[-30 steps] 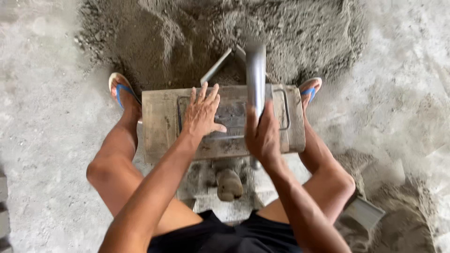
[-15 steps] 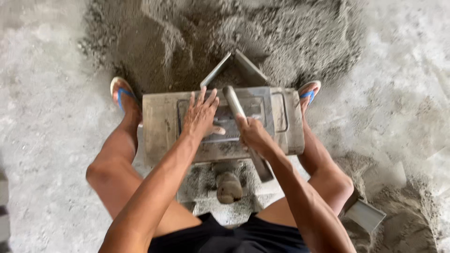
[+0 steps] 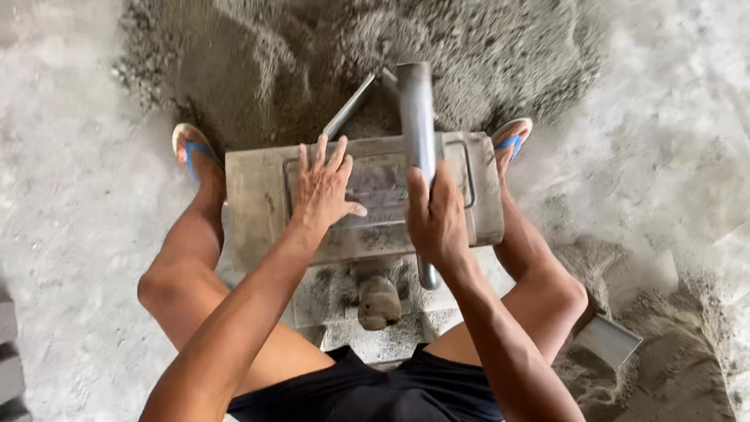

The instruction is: The person scoops wet concrete into a rectangular metal mold, levels the surface with a straight edge, and compacts it with a roller. They then lift the mold, flip it over to release the formed brick onto a stack, and repeat the process.

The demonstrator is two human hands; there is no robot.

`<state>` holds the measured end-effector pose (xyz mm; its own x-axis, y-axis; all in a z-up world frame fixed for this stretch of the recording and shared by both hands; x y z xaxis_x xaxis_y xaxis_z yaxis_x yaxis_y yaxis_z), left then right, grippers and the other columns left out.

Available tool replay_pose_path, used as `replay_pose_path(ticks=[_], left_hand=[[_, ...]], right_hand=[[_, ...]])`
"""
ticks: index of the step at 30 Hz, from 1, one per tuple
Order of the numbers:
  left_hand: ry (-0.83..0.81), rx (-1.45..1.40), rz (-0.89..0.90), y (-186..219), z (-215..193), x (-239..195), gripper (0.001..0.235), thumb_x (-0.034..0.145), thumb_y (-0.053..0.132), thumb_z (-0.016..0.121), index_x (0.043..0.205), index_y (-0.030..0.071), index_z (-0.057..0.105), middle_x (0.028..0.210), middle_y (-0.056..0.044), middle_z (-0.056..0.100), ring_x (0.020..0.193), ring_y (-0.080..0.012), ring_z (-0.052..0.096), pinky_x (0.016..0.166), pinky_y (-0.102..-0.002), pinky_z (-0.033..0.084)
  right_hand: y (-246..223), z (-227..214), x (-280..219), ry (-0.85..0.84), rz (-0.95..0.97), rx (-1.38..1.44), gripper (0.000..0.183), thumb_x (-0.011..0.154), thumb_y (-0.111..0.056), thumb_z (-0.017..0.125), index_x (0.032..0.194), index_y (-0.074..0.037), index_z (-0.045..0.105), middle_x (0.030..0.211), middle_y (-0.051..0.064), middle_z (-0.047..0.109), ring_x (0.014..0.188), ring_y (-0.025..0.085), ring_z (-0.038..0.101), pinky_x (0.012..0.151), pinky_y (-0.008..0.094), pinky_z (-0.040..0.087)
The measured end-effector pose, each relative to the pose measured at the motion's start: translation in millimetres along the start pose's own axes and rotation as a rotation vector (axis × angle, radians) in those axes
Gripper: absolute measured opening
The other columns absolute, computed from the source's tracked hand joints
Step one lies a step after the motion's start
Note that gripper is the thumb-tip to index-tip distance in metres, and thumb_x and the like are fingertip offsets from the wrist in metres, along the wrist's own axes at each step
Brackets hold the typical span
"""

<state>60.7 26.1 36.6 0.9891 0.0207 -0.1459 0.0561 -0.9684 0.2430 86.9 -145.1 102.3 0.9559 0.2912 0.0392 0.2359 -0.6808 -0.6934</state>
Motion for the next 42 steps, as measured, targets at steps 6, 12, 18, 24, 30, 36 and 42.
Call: replay_pose_path(ticks=[6, 12, 18, 24, 30, 36, 42], left_hand=[[-0.034, 0.062, -0.025, 0, 11, 3, 0.096, 0.054, 0.059, 0.078, 0.128, 0.007, 0.049, 0.147, -0.010, 0.033, 0.138, -0.0366, 0.018, 0.109, -0.063, 0.014], [-0.024, 0.046, -0.053, -1, 15, 3, 0.097, 0.052, 0.064, 0.076, 0.128, 0.008, 0.051, 0.147, -0.009, 0.033, 0.138, -0.0363, 0.019, 0.108, -0.062, 0.016], [-0.007, 0.028, -0.024, -3, 18, 3, 0.096, 0.052, 0.052, 0.080, 0.129, 0.004, 0.049, 0.146, -0.013, 0.033, 0.137, -0.0401, 0.018, 0.105, -0.066, 0.018], [-0.052, -0.006, -0.060, 1, 8, 3, 0.101, 0.052, 0.056, 0.079, 0.132, 0.005, 0.046, 0.149, -0.012, 0.028, 0.138, -0.0384, 0.015, 0.107, -0.067, 0.016], [0.054, -0.231, -0.095, -10, -10, 0, 0.090, 0.080, 0.077, 0.036, 0.131, 0.004, 0.048, 0.145, -0.022, 0.030, 0.131, -0.0469, 0.028, 0.097, -0.069, 0.029], [0.215, -0.780, -0.790, -72, 73, 5, 0.067, 0.098, 0.061, 0.024, 0.120, 0.002, 0.047, 0.104, -0.026, 0.060, 0.096, -0.0415, 0.060, 0.076, -0.054, 0.048], [0.426, -0.585, -0.837, -80, 97, 4, 0.038, 0.097, 0.052, 0.048, 0.095, 0.015, 0.059, 0.072, -0.019, 0.065, 0.074, -0.0406, 0.064, 0.061, -0.053, 0.049]], right_hand=[[48, 54, -1, -0.606, 0.608, 0.312, 0.048, 0.097, -0.051, 0.034, 0.094, -0.006, 0.049, 0.056, 0.007, 0.053, 0.042, 0.016, 0.050, 0.036, 0.028, 0.044], [28, 48, -16, -0.356, 0.363, 0.054, 0.050, 0.097, -0.051, 0.024, 0.094, -0.006, 0.044, 0.072, 0.025, 0.059, 0.067, 0.038, 0.064, 0.057, 0.049, 0.052], [5, 28, -6, -0.389, 0.289, 0.070, 0.060, 0.091, -0.059, 0.030, 0.082, -0.003, 0.051, 0.069, 0.030, 0.057, 0.072, 0.050, 0.061, 0.060, 0.060, 0.047], [65, 72, -26, -0.394, 0.379, 0.151, 0.059, 0.094, -0.057, 0.028, 0.092, -0.001, 0.049, 0.067, 0.025, 0.056, 0.063, 0.039, 0.063, 0.053, 0.050, 0.048], [49, 7, -13, -0.435, 0.807, 0.495, 0.049, 0.096, -0.050, 0.038, 0.097, -0.002, 0.051, 0.057, 0.006, 0.050, 0.042, 0.015, 0.048, 0.035, 0.025, 0.040], [151, -28, 25, -0.230, 0.522, -0.073, 0.052, 0.101, -0.044, 0.036, 0.099, 0.007, 0.048, 0.068, 0.022, 0.053, 0.057, 0.030, 0.056, 0.049, 0.041, 0.050], [224, -13, 51, -0.283, 0.454, -0.446, 0.066, 0.089, -0.042, 0.046, 0.143, -0.008, 0.029, 0.104, 0.030, 0.057, 0.098, 0.044, 0.057, 0.082, 0.053, 0.047]])
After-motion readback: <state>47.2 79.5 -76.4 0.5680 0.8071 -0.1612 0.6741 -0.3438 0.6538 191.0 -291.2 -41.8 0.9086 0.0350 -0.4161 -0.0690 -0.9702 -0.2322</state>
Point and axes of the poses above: each hand's wrist, its own x-axis towards the middle knuckle, its own z-axis out of the palm, y = z × x, the point moved 2 cm from there along x, towards the middle knuckle
